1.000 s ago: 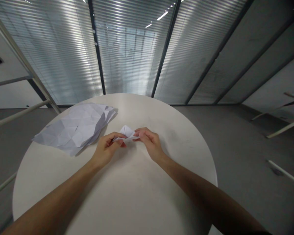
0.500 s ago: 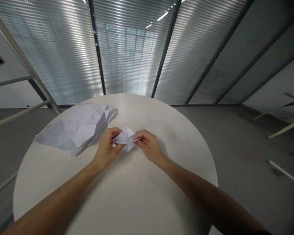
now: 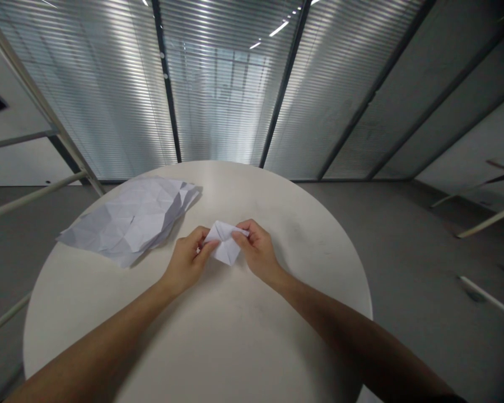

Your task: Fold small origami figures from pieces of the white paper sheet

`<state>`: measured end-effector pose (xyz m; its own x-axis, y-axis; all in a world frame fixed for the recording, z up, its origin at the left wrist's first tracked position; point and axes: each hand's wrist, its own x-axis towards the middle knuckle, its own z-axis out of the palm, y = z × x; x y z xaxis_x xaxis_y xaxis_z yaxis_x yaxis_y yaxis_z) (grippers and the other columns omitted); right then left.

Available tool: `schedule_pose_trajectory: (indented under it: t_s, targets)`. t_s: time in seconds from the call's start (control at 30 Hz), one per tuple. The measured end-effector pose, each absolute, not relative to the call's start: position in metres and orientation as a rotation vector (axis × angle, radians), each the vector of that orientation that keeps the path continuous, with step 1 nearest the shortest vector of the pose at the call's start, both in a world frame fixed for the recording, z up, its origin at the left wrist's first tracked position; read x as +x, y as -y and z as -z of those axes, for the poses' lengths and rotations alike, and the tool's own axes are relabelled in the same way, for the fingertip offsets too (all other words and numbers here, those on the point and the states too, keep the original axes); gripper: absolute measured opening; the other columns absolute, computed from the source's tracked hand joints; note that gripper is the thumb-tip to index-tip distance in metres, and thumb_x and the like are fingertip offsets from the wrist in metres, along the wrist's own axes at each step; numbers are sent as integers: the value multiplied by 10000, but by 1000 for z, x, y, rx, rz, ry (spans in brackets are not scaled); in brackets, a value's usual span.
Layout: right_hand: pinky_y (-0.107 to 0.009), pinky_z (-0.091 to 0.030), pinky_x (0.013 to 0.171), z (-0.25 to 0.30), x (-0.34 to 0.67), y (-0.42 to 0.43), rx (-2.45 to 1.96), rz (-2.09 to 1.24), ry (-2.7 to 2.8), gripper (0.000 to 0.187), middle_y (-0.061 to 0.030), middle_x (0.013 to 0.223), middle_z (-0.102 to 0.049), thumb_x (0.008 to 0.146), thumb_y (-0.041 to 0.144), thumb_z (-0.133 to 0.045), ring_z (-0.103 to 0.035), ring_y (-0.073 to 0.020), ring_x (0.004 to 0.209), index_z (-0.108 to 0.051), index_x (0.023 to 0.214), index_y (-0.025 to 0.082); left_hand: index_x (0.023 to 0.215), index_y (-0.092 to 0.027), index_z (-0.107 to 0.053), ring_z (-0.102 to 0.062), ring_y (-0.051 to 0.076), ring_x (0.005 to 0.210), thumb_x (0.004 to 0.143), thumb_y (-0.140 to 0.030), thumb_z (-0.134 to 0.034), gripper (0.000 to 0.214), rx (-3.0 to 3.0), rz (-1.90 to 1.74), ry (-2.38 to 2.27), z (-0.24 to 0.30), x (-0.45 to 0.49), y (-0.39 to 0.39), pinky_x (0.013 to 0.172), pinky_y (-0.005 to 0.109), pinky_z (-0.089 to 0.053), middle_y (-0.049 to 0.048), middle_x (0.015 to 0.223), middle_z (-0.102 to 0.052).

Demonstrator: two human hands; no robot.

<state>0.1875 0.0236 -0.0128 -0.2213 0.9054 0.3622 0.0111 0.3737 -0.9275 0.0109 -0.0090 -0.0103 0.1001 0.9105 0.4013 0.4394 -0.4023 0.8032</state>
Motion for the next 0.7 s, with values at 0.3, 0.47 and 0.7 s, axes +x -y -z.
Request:
schedule_pose_trajectory:
  t_s: [0.3, 0.47, 0.7]
  targets:
    - [-280, -498, 667, 13, 176, -20, -724, -1357, 1465, 299, -10, 823, -654, 658, 203, -589, -596, -159, 727, -578, 957, 200, 1291, -174, -364, -503, 103, 537, 892, -412, -487, 481, 1504, -1391, -1185, 14, 16, 6, 511, 200, -386, -37, 650, -550]
    - [-242, -456, 607, 19, 173, -23, -878, -1237, 1357, 190, 12, 734, -635, 650, 217, -615, -562, -140, 666, -620, 837, 190, 1356, -184, -394, -564, 174, 762, 904, -440, -427, 520, 2053, -1146, -1318, 12, 16, 15, 668, 283, -453, 64, 920, -596]
    - [-231, -398, 538, 26, 178, -25, -1000, -1027, 1417, 125, 34, 654, -583, 637, 215, -629, -508, -124, 590, -579, 747, 182, 1359, -165, -409, -505, 314, 1047, 731, -538, -620, 761, 2738, -1001, -1370, 11, 14, 12, 883, 462, -434, 170, 1194, -520]
